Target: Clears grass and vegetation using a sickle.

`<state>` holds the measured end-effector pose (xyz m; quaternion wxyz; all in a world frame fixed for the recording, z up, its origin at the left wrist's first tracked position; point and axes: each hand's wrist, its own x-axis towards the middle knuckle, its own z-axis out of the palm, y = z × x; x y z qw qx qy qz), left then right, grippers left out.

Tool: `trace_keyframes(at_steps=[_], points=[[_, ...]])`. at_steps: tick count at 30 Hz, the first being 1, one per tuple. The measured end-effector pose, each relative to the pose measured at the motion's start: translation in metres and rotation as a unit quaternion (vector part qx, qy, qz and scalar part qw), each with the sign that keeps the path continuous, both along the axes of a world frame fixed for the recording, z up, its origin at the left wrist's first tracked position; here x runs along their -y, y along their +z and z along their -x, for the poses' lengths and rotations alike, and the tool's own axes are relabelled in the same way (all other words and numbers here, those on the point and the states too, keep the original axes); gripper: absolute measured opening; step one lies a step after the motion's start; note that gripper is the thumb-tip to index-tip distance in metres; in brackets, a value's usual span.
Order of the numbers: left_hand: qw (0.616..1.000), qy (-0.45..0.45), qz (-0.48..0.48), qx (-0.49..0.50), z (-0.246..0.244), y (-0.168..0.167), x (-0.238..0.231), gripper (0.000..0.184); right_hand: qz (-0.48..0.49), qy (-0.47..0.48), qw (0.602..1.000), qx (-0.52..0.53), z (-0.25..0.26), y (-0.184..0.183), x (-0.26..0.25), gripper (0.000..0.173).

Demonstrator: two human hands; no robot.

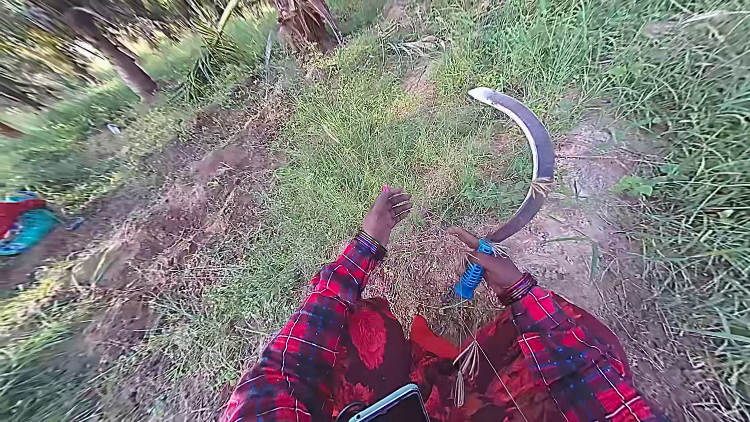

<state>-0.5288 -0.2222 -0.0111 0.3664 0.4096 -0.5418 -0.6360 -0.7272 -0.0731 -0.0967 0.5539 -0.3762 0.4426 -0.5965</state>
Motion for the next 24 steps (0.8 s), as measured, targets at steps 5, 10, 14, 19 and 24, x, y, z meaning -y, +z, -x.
trace_keyframes(at_steps=[5,10,14,19,24], points=[[0.989,0.101,-0.053,-0.096,-0.020,0.012,0.018,0.054,-0.007,-0.108,0.993,0.036,0.004,0.005,0.001,0.057],[0.983,0.140,-0.079,-0.086,-0.022,0.005,0.028,0.042,-0.015,-0.185,0.982,0.013,0.010,0.003,0.003,0.060],[0.998,0.046,-0.035,0.034,-0.017,-0.002,0.016,0.021,-0.013,-0.238,0.971,-0.017,0.014,0.006,0.003,0.059],[0.951,-0.182,0.070,0.239,-0.007,-0.017,0.000,0.024,-0.024,-0.265,0.963,-0.048,0.016,0.007,0.003,0.059],[0.892,-0.240,0.126,0.362,0.010,-0.036,0.001,0.036,-0.026,-0.275,0.961,-0.027,0.021,0.001,0.004,0.058]])
